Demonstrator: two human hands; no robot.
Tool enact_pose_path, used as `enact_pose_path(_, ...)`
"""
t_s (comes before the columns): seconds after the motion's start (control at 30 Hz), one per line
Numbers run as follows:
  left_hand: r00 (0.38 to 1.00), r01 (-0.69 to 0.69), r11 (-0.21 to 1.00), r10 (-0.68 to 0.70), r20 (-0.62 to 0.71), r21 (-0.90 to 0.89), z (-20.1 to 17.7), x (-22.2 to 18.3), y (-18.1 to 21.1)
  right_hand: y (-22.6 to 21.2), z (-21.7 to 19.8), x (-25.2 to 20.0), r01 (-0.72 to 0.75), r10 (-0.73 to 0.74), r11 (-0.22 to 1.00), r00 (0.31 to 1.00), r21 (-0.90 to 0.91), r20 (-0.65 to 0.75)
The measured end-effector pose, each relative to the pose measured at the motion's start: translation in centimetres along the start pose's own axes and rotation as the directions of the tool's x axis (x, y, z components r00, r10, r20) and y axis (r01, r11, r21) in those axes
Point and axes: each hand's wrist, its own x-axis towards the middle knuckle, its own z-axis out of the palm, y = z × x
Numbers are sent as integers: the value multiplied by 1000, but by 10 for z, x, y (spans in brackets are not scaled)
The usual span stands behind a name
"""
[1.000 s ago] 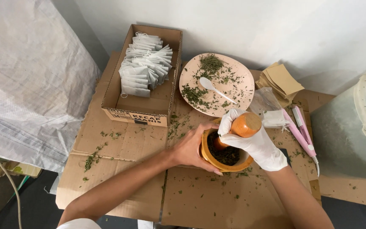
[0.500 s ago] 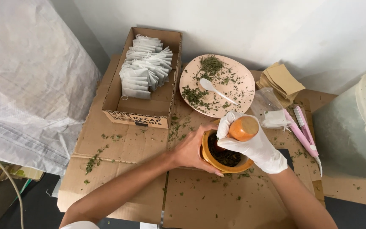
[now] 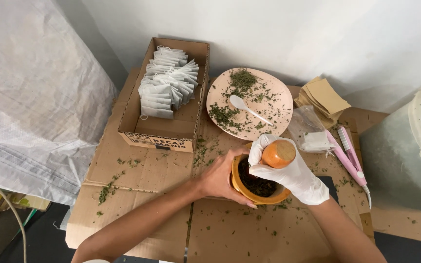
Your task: The person transfers dried green herbs from a large white bucket into a yellow mortar using a gloved hand. They then use a wooden pestle to grind the herbs inside the mortar repeatedly. The workspace includes a cardboard table, a box of tea bags, and a plate with additional herbs.
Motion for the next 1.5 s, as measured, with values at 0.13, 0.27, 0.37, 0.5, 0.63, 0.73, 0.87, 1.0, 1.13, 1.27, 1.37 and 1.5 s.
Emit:
enact_pose_path(0.13, 1000, -6, 1000, 5, 20, 19, 1, 1, -2, -8, 0, 3, 32, -33, 996, 999, 82, 3)
enact_pose_path(0.27, 999, 39, 999, -39, 19, -3, 3, 5, 9, -2, -19, 4, 94, -98, 963, 995, 254, 2)
enact_pose_path(0.37, 998, 48, 999, -48, 30, 19, 5, 11, 19, 19, -36, 4, 134, -161, 902, 986, 411, 32)
enact_pose_path(0.5, 994, 101, 995, -101, 40, -6, 3, 13, 20, 2, -18, 5, 47, -44, 998, 997, 48, -68)
enact_pose_path(0.63, 995, 96, 995, -97, 34, 25, 4, 6, 13, -9, -5, 4, -53, 55, 996, 998, 66, -31)
enact_pose_path(0.73, 989, 145, 989, -146, 27, 22, 10, -6, 4, -8, -5, 3, -40, 43, 996, 999, 77, -31)
enact_pose_path(0.87, 994, 103, 994, -104, 24, 31, 3, -3, 4, -1, -6, -1, 12, -12, 1000, 1000, 12, 14)
enact_pose_path(1.0, 998, 70, 997, -70, 5, 24, 9, 0, 7, 1, -6, -1, 19, -21, 999, 998, 37, 51)
enact_pose_path(1.13, 998, 69, 997, -69, 6, 17, 8, -1, 11, 2, -8, -2, 47, -44, 998, 994, -29, 103)
enact_pose_path(1.27, 997, 74, 997, -74, 16, 7, 7, -1, 9, 3, -9, -1, -22, 22, 999, 1000, 46, 2)
enact_pose_path(1.37, 997, 70, 997, -70, 24, -22, 10, 0, 7, 2, -6, -5, -23, 24, 999, 999, 34, -32)
enact_pose_path(1.5, 998, 66, 997, -66, 12, -36, 7, 4, 8, 15, -11, -1, 17, -14, 999, 997, 32, -77)
